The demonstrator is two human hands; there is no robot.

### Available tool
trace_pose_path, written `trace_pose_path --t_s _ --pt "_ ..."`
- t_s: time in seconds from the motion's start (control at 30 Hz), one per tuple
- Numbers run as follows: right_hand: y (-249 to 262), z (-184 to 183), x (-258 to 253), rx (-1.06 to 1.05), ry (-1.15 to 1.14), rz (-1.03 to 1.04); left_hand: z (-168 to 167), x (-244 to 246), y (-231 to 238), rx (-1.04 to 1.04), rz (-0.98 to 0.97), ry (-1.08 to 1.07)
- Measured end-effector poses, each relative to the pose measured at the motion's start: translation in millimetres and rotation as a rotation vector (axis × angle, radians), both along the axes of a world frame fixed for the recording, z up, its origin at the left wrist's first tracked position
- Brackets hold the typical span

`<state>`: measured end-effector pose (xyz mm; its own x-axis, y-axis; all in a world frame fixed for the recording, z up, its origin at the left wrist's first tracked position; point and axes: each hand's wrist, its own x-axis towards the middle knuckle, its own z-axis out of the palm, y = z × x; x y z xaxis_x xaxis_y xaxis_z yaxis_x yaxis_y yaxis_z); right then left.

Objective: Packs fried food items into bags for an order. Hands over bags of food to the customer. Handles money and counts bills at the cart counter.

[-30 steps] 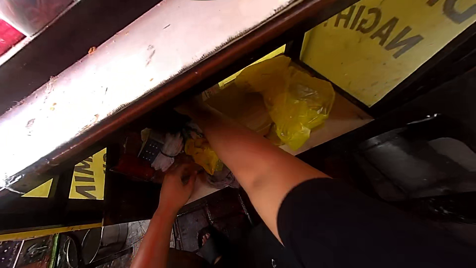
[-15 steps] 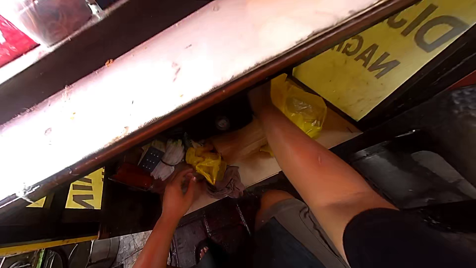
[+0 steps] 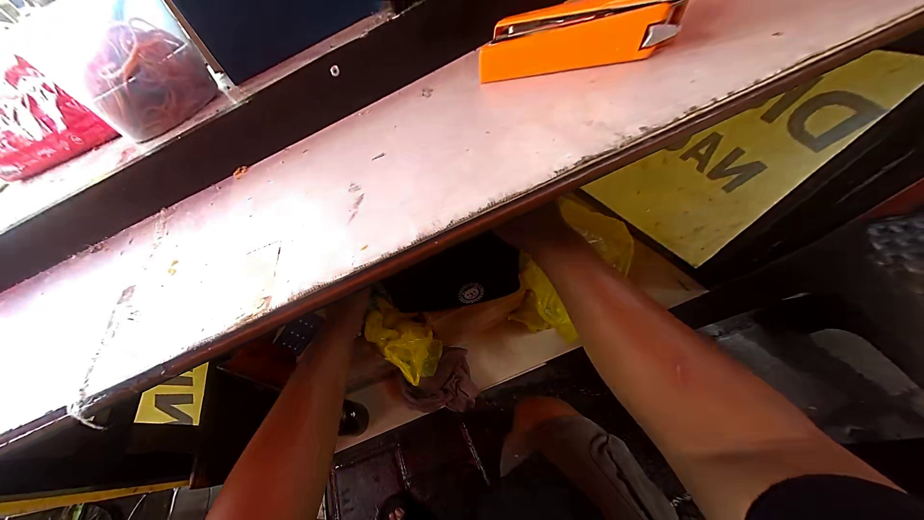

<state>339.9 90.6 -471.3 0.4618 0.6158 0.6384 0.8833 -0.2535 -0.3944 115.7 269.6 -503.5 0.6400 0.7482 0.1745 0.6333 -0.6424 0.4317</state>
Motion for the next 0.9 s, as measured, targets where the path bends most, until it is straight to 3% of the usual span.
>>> trace_pose_path --t_s 0.07,0.1,0.17,0.23,0.33,0.4,0.53,0.6,0.63,0.7,0.8,0.87,0.9 --pt "5.7 29.7 -36.5 -0.204 0.038 0.083 -1.7 4.7 0.8 -0.043 0.009 -0.026" --pt "10.1 40.0 -53.4 -0.250 0.074 0.141 -7.0 6.8 1.8 -0.110 0.008 -0.154" --pt "21.8 42.8 -76.9 -0.181 0.081 0.219 -10.5 10.9 -1.5 -0.291 -0.019 -0.390" --pt "26.6 49.2 -89.0 -0.258 0.138 0.268 -4.1 12.2 -8.1 -0.253 0.000 -0.296" --pt "34.0 44.0 -89.8 -0.093 -0.030 0.265 4.4 7.5 -20.3 0.044 0.022 0.125" --pt "24.0 58.9 -92.9 -0.229 0.069 0.324 3.8 7.2 -23.1 0.089 -0.001 0.200" --pt "30.6 66.2 -90.2 -0.430 0.108 0.324 -10.0 7.2 -21.9 -0.323 -0.004 -0.361" --pt "68.8 20.9 -75.3 -0.201 -0.059 0.322 -7.3 6.6 -27.5 -0.481 -0.032 -0.558" --pt "87.1 5.6 -67.3 -0.190 -0.118 0.348 -6.0 5.8 -29.7 -0.537 -0.054 -0.615" --pt "101.0 5.6 -57.3 -0.376 -0.174 0.451 -2.7 2.2 -35.0 -0.617 -0.088 -0.677" --pt "86.5 15.2 -55.8 -0.342 -0.161 0.497 0.4 -2.0 -43.2 -0.632 -0.121 -0.666" --pt "58.7 51.1 -68.7 -0.597 -0.065 0.474 6.3 -3.8 -49.3 -0.620 -0.119 -0.628" --pt "57.7 31.7 -68.5 -0.373 -0.063 0.486 8.7 -5.1 -52.1 -0.617 -0.114 -0.622"
